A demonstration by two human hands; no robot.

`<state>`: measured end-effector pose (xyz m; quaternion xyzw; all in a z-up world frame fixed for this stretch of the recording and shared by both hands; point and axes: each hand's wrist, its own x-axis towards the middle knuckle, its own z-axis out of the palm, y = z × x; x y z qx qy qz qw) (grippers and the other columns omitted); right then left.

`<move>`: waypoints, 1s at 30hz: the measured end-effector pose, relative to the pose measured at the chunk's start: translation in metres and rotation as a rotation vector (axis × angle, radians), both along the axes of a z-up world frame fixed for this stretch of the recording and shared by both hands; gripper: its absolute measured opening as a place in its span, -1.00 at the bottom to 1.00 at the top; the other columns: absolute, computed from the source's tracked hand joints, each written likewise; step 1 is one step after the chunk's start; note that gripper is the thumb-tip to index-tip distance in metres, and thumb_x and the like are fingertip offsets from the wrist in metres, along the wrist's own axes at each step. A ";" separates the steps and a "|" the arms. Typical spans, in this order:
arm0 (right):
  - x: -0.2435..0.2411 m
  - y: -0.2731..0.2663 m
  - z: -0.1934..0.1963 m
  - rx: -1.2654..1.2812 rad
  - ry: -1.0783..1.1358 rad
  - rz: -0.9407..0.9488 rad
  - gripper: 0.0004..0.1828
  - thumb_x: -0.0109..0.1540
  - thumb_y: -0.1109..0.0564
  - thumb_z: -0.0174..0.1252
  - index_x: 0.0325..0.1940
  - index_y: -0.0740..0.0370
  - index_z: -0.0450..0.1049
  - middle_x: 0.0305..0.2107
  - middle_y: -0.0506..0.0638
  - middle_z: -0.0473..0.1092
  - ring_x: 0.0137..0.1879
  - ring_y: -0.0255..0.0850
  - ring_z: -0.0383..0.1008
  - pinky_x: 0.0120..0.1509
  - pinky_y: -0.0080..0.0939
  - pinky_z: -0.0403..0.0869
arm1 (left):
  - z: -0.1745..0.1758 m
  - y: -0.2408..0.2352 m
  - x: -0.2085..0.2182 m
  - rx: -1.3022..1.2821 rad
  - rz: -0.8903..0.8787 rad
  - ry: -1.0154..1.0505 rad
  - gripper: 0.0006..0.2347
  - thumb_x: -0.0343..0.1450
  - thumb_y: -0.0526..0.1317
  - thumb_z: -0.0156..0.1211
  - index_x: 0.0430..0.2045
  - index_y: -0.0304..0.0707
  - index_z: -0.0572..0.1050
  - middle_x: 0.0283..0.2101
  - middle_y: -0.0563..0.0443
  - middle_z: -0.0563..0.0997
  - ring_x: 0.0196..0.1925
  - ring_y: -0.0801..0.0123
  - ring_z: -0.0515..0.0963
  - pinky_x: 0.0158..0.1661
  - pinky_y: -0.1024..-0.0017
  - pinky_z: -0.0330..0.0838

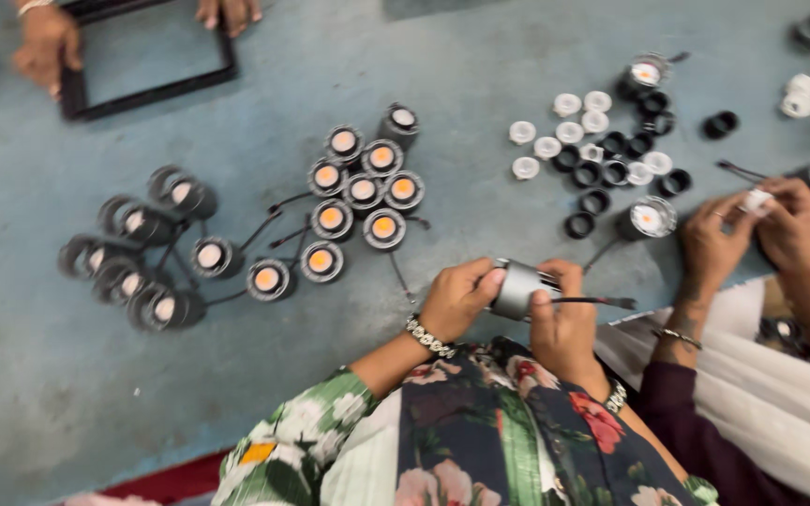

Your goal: The person assembles LED light fixtures by inserting LED modules into cylindrical housings, securing them with black rings, and attaching clear plastic covers. They handle each component by hand, placing completed units on the table while another person works nearby.

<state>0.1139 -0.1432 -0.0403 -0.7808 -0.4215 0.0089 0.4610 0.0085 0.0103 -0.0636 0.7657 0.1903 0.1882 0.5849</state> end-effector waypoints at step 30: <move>0.020 -0.020 -0.008 -0.112 -0.021 -0.013 -0.50 0.42 -0.21 -0.05 0.14 0.27 0.36 -0.28 0.23 0.49 -0.22 0.07 0.54 -0.11 -0.06 0.45 | -0.031 -0.015 0.005 -0.333 -0.210 0.033 -0.61 0.56 0.10 -0.12 -0.11 -0.32 0.38 -0.27 -0.12 0.56 -0.27 0.35 0.56 -0.19 0.34 0.48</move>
